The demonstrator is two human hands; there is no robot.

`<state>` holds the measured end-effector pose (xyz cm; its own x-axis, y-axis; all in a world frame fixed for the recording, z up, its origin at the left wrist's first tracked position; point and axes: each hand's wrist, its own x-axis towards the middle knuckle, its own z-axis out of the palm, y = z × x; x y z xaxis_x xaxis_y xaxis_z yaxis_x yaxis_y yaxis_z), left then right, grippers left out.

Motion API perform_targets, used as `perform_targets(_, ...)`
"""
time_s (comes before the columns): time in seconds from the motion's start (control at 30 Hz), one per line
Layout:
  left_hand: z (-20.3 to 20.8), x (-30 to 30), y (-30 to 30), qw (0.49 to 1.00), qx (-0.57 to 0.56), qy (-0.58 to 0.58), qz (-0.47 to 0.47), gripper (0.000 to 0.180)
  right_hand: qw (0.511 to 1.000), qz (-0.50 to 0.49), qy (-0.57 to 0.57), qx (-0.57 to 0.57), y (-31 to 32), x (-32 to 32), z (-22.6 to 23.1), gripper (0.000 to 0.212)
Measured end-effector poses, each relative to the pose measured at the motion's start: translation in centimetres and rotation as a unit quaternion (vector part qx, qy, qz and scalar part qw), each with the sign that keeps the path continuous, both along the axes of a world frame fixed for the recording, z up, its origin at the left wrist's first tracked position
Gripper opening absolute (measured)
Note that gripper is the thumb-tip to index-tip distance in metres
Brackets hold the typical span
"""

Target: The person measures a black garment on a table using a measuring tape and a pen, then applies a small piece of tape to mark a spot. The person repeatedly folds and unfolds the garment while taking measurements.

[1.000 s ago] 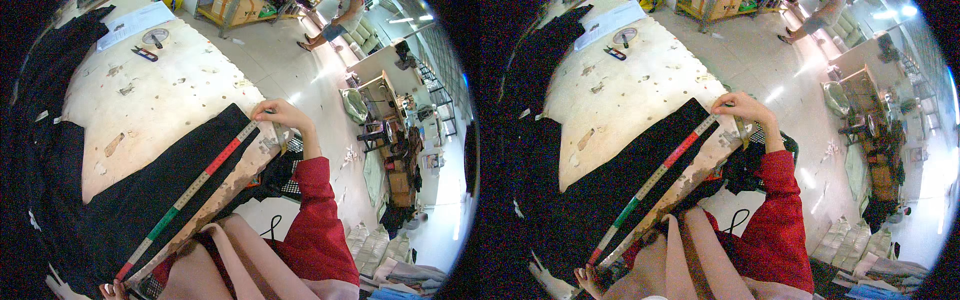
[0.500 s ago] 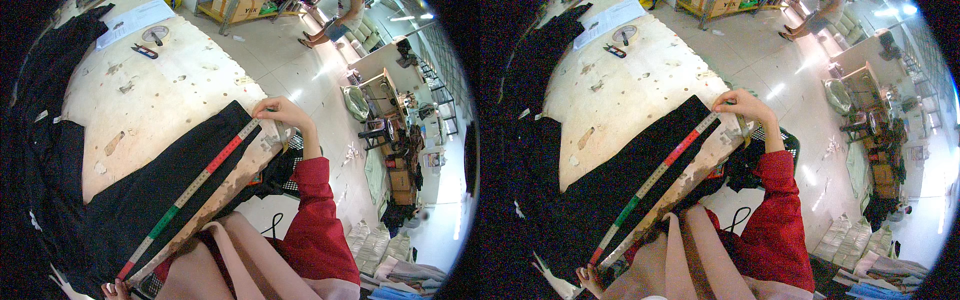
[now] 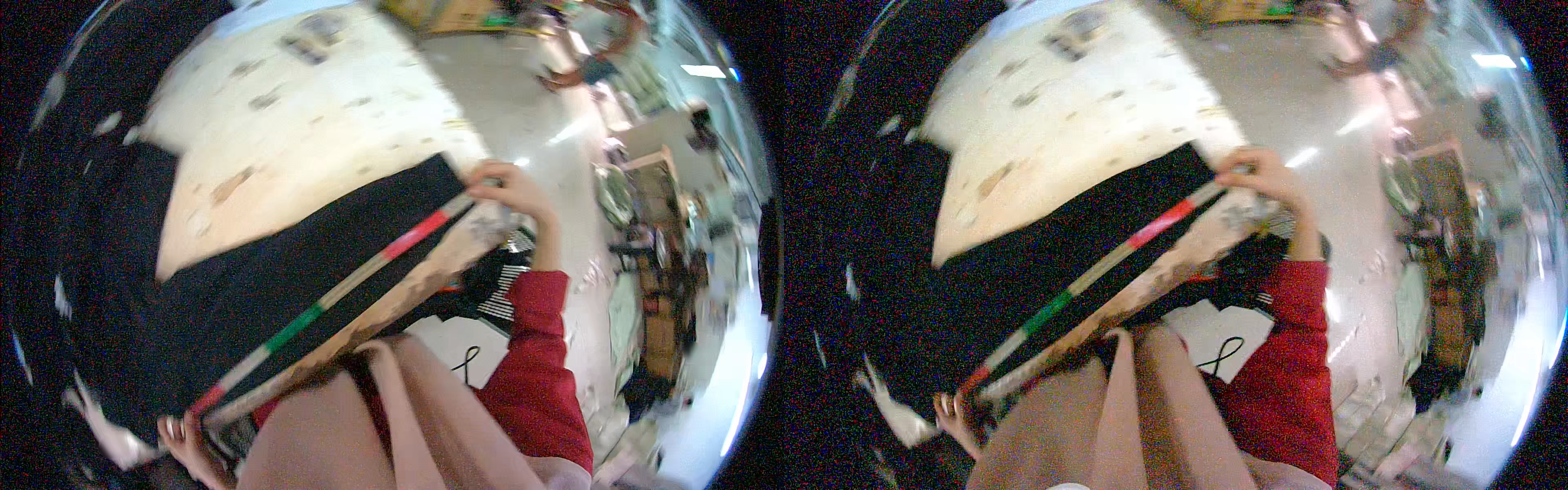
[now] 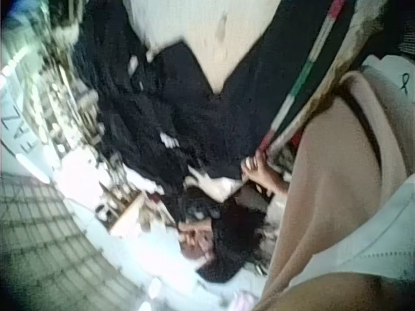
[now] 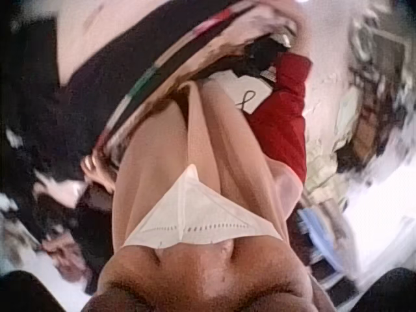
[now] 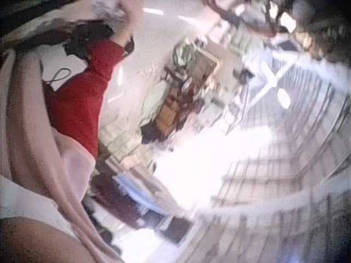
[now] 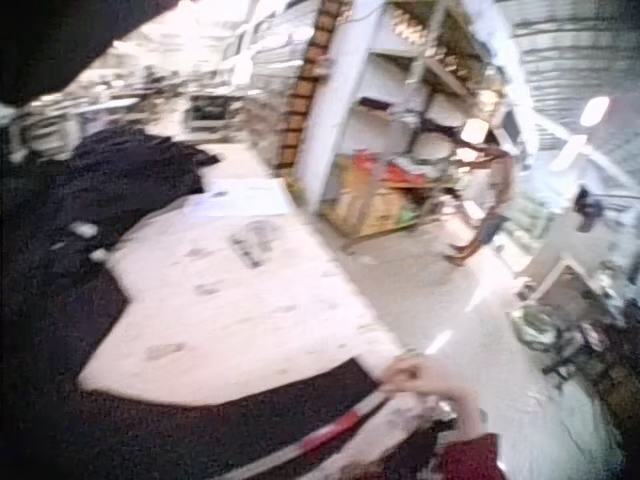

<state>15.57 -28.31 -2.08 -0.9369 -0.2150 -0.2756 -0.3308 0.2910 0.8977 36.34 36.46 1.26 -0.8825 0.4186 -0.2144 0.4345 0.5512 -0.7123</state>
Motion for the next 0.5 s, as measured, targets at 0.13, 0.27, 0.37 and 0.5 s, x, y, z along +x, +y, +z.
perform_targets(0.13,0.7,0.6,0.6,0.993,-0.087,0.06,-0.045,0.058,0.999,-0.045,-0.019,-0.006,-1.0,0.9,-0.5,0.028)
perform_targets(0.27,1.0,1.3,1.3,0.993,-0.039,0.094,-0.058,0.052,0.986,-0.079,-0.138,0.044,-1.9,0.2,1.1,0.033)
perform_targets(0.37,0.9,1.1,1.7,0.991,0.049,0.105,-0.064,0.052,0.995,-0.036,-0.08,0.042,1.1,1.9,-0.7,0.019)
perform_targets(0.5,0.4,1.7,1.6,0.991,0.086,0.085,-0.049,0.053,0.996,-0.012,-0.082,0.041,1.6,1.1,-0.6,0.018)
